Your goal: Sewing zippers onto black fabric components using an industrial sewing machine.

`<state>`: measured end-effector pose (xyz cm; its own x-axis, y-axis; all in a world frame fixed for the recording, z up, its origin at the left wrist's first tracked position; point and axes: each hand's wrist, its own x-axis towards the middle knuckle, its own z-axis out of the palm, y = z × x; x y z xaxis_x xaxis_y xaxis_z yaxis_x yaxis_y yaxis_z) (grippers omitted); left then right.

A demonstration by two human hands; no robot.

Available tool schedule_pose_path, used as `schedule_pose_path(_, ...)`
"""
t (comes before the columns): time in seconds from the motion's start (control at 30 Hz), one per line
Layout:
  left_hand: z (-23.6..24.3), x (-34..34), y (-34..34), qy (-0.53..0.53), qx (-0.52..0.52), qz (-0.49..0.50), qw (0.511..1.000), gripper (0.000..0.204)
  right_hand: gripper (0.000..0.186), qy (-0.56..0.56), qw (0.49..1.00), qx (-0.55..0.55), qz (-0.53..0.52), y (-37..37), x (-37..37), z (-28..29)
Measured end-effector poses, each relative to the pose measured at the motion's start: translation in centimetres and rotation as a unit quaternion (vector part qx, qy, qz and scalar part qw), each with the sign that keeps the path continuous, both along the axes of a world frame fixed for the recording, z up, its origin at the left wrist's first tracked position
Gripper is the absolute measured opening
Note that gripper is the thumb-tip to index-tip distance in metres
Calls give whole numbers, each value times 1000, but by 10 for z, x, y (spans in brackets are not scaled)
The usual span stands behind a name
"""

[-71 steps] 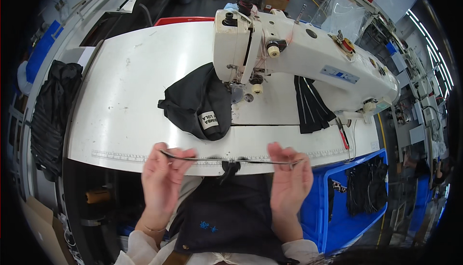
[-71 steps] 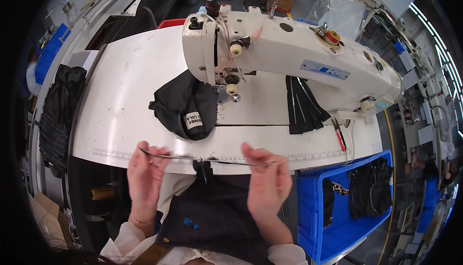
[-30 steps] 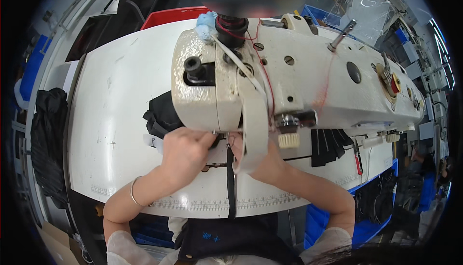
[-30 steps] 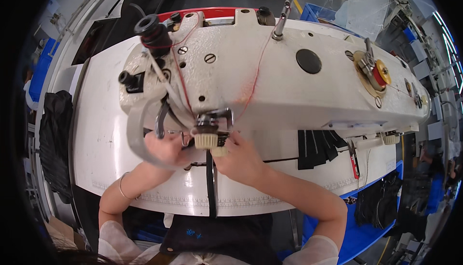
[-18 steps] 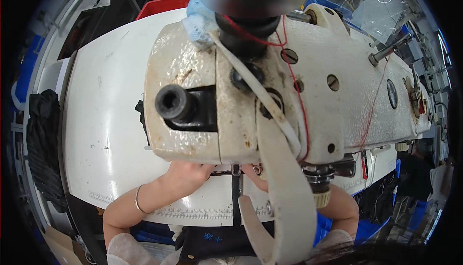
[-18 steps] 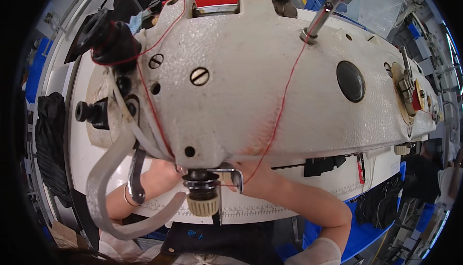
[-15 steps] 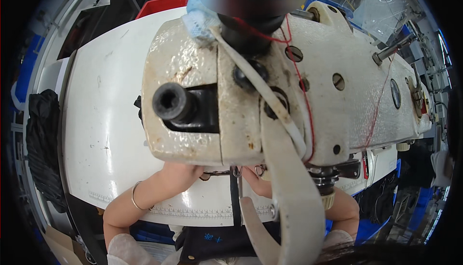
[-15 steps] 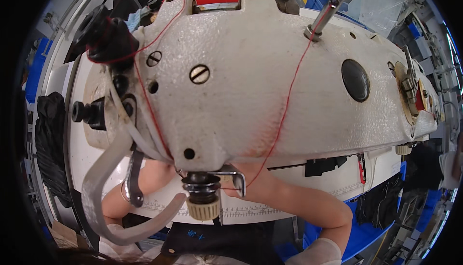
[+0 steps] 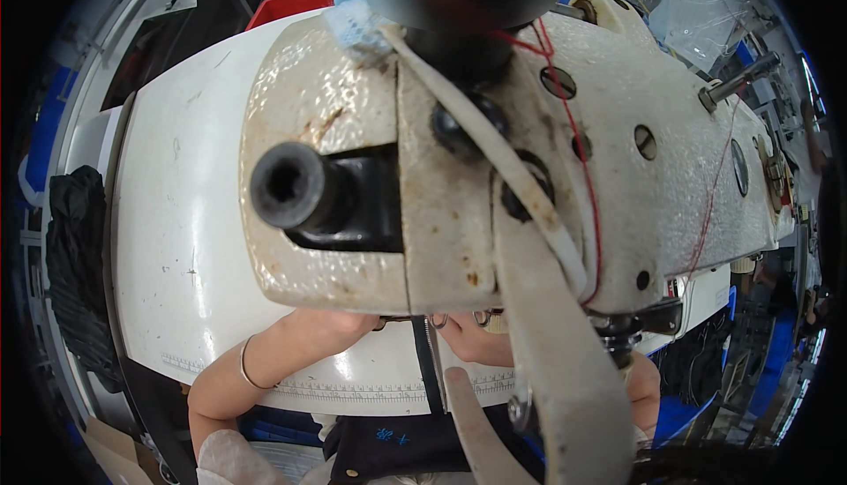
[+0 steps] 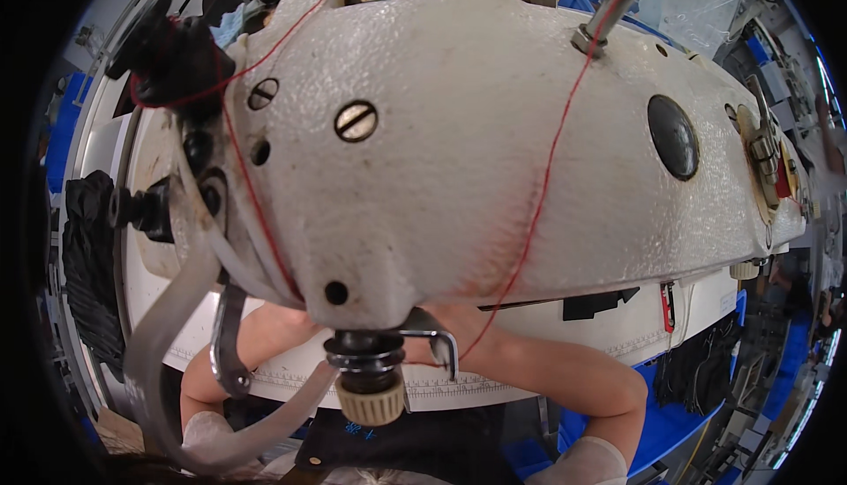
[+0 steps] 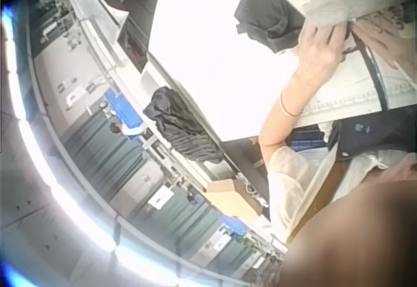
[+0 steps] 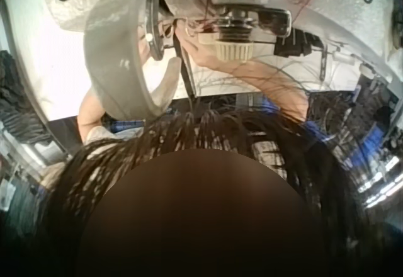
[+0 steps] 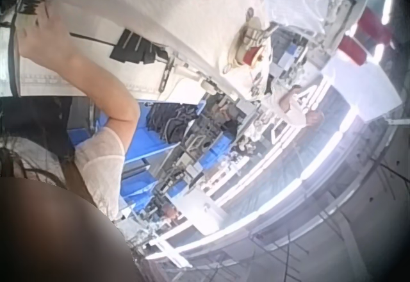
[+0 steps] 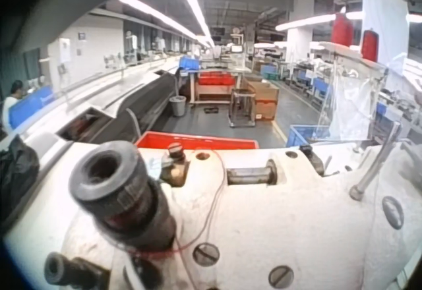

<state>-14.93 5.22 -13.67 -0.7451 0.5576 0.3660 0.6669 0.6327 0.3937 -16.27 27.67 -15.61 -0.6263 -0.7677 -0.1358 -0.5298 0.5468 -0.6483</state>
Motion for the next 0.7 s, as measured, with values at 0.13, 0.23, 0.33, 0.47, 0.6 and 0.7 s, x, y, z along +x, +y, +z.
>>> schedule_pose_path(0.13, 4, 1, 3, 22, -56, 6, 998, 27, 19, 72, 997, -17, 19, 2, -1, 1)
schedule_pose_path(0.23, 1, 2, 2, -13, -3, -1, 1000, 31, 19, 126, 991, -30, 35, 2, -2, 2)
schedule_pose_path(0.33, -1, 3, 3, -10, -7, 6, 1000, 35, 19, 179, 982, -43, 50, 1, -5, 3)
schedule_pose_path(0.47, 1, 3, 5, -9, -15, 11, 1000, 40, 20, 250, 964, -58, 70, 1, -10, 4)
schedule_pose_path(0.6, 0, 1, 5, -13, -4, 8, 1000, 39, 20, 318, 941, -77, 91, -1, -15, 5)
schedule_pose_path(0.7, -5, 2, 2, -57, -13, 1, 998, 36, 20, 364, 921, -90, 107, -2, -19, 2)
